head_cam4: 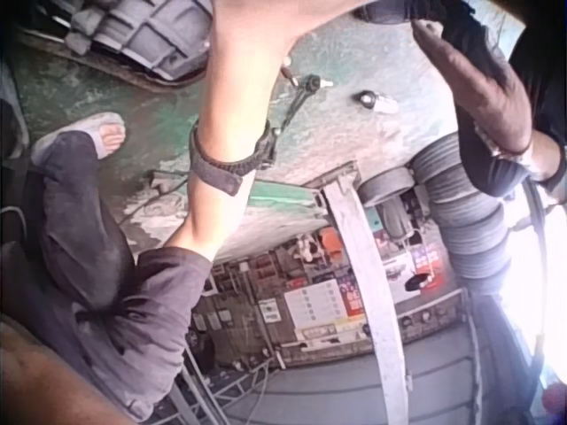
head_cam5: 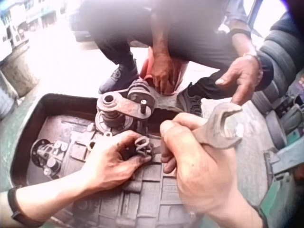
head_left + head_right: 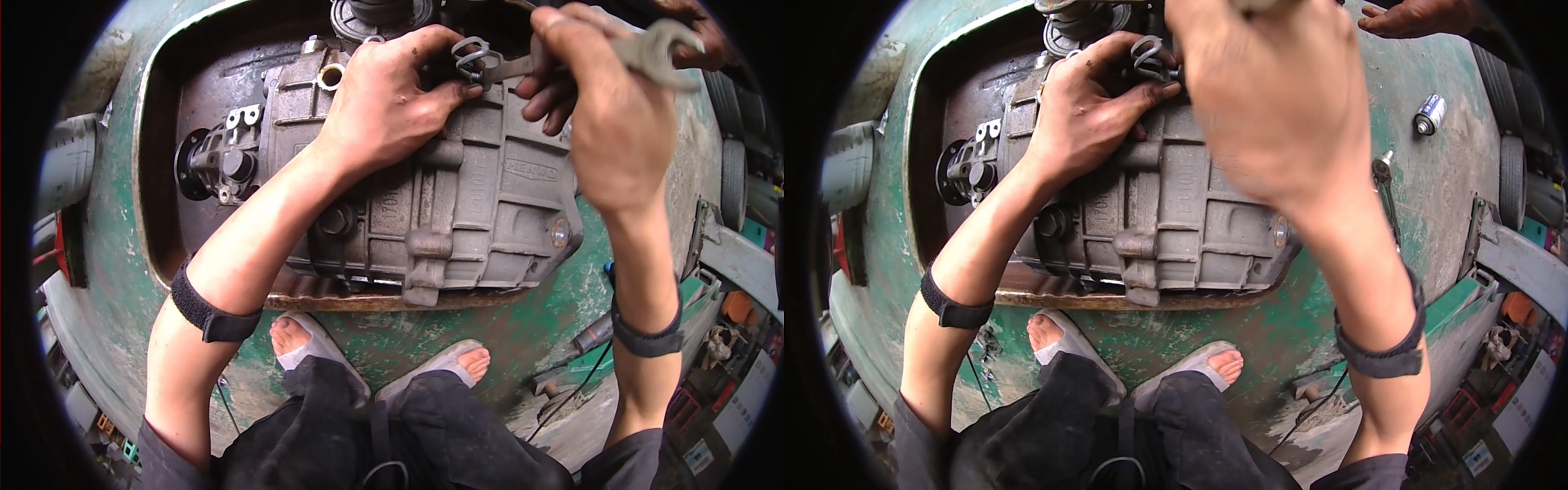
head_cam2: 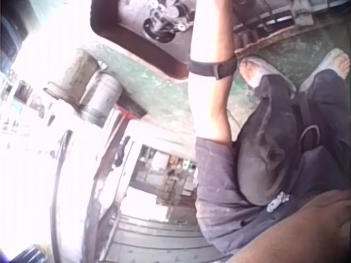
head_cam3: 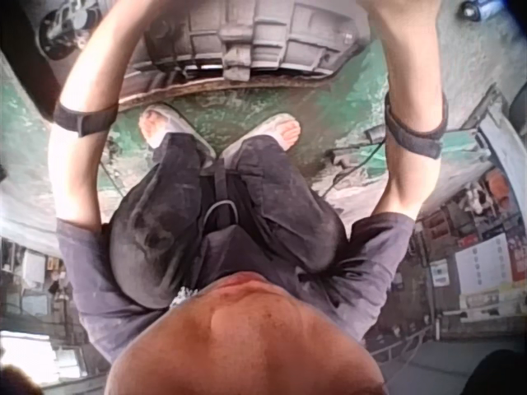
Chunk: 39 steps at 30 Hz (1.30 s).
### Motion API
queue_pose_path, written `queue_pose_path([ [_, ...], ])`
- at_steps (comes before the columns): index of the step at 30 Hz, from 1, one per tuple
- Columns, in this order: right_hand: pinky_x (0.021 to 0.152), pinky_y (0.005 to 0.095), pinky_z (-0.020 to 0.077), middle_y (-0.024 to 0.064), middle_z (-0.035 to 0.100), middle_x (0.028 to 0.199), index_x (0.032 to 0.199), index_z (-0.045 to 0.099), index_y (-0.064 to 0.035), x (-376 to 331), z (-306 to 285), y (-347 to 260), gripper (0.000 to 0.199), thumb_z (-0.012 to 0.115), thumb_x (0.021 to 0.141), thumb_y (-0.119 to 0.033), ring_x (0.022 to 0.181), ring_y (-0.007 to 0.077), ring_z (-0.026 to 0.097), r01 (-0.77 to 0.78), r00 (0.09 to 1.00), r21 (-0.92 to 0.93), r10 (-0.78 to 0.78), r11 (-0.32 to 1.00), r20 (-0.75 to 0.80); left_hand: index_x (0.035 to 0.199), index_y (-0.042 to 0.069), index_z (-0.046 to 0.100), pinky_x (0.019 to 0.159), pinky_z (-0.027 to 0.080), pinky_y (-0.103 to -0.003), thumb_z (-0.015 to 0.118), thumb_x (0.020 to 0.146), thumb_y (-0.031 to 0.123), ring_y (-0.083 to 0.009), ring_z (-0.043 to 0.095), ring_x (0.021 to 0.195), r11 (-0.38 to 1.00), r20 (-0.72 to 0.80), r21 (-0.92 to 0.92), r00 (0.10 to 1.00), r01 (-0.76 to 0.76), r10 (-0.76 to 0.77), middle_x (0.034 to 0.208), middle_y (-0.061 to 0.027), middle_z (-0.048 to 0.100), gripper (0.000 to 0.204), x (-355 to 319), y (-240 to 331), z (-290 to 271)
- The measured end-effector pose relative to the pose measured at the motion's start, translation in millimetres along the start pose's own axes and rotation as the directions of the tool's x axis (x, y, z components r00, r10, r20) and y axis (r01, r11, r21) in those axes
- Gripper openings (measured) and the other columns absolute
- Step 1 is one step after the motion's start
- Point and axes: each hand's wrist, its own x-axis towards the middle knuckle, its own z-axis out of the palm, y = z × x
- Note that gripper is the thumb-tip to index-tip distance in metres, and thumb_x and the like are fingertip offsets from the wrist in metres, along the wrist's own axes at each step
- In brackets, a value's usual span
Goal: The person unscrews bolts from a gearbox using a power tool and then uses a wrench and a screwdriver to pry off a component, placing small metal parts on the floor.
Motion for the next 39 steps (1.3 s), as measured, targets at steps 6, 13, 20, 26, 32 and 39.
queue_pose_path([
  [6,0.065,0.0402,0.0534,0.0184,0.065,0.081,0.094,0.061,0.0029,-62.4,17.0,-3.5,0.013,0.069,0.085,-0.001,0.071,0.0364,0.063,0.325,0.943,-0.233,-0.296,0.916,0.153,0.116,0.001,0.063,0.057,0.051,-0.019,0.066,0.091,0.004,-0.0046,0.063,0.074,0.989,0.039,-0.118,0.996,0.089,-0.085,0.101,-0.0038,0.072,0.025,-1.2,3.2,0.5],
  [13,0.063,0.0260,0.0495,0.0083,0.066,0.077,0.084,0.063,0.0012,-44.6,-18.7,18.1,0.036,0.049,0.103,-0.025,0.067,0.0133,0.063,-0.226,0.969,0.520,0.242,0.824,0.037,0.117,-0.001,0.061,0.059,0.055,-0.020,0.063,0.093,0.004,-0.0119,0.070,0.093,0.994,0.062,-0.062,0.995,0.085,-0.081,0.110,-0.0067,0.070,0.025,-0.5,3.1,-2.4],
  [20,0.056,0.0293,0.0502,0.0064,0.057,0.074,0.084,0.060,0.0010,16.0,-18.3,17.5,0.032,0.045,0.103,-0.021,0.065,0.0188,0.064,-0.148,0.988,0.349,0.154,0.925,0.012,0.105,-0.001,0.066,0.057,0.053,-0.026,0.074,0.081,0.008,-0.0124,0.067,0.058,0.992,-0.049,-0.129,0.999,0.008,-0.014,0.081,-0.0120,0.073,0.027,1.3,-1.8,2.5],
  [26,0.040,0.0263,0.0421,0.0103,0.059,0.058,0.071,0.060,-0.0006,52.9,-11.4,6.6,0.034,0.052,0.097,-0.021,0.043,0.0203,0.058,-0.458,0.885,0.401,0.447,0.793,0.128,0.108,0.000,0.066,0.060,0.054,-0.025,0.073,0.083,0.009,-0.0113,0.067,0.070,0.996,-0.042,-0.078,0.999,-0.033,0.029,0.088,-0.0103,0.072,0.027,1.0,-4.7,3.0],
  [32,0.059,0.0351,0.0508,0.0109,0.058,0.074,0.091,0.060,0.0016,-37.7,6.2,-4.4,0.015,0.060,0.095,-0.013,0.065,0.0287,0.062,0.229,0.972,-0.146,-0.217,0.962,0.093,0.108,0.000,0.066,0.060,0.053,-0.024,0.072,0.084,0.007,-0.0090,0.065,0.067,0.998,-0.054,-0.062,0.998,-0.033,0.030,0.087,-0.0087,0.072,0.026,0.7,-1.3,1.3],
  [39,0.061,0.0296,0.0479,0.0089,0.068,0.079,0.089,0.065,0.0027,-58.9,-13.5,12.8,0.033,0.055,0.101,-0.026,0.068,0.0149,0.061,-0.257,0.965,0.369,0.260,0.893,0.044,0.112,0.002,0.066,0.053,0.050,-0.018,0.070,0.090,0.007,-0.0038,0.061,0.066,0.999,-0.016,-0.041,1.000,0.007,-0.007,0.096,-0.0027,0.072,0.023,-0.6,0.8,1.3],
])
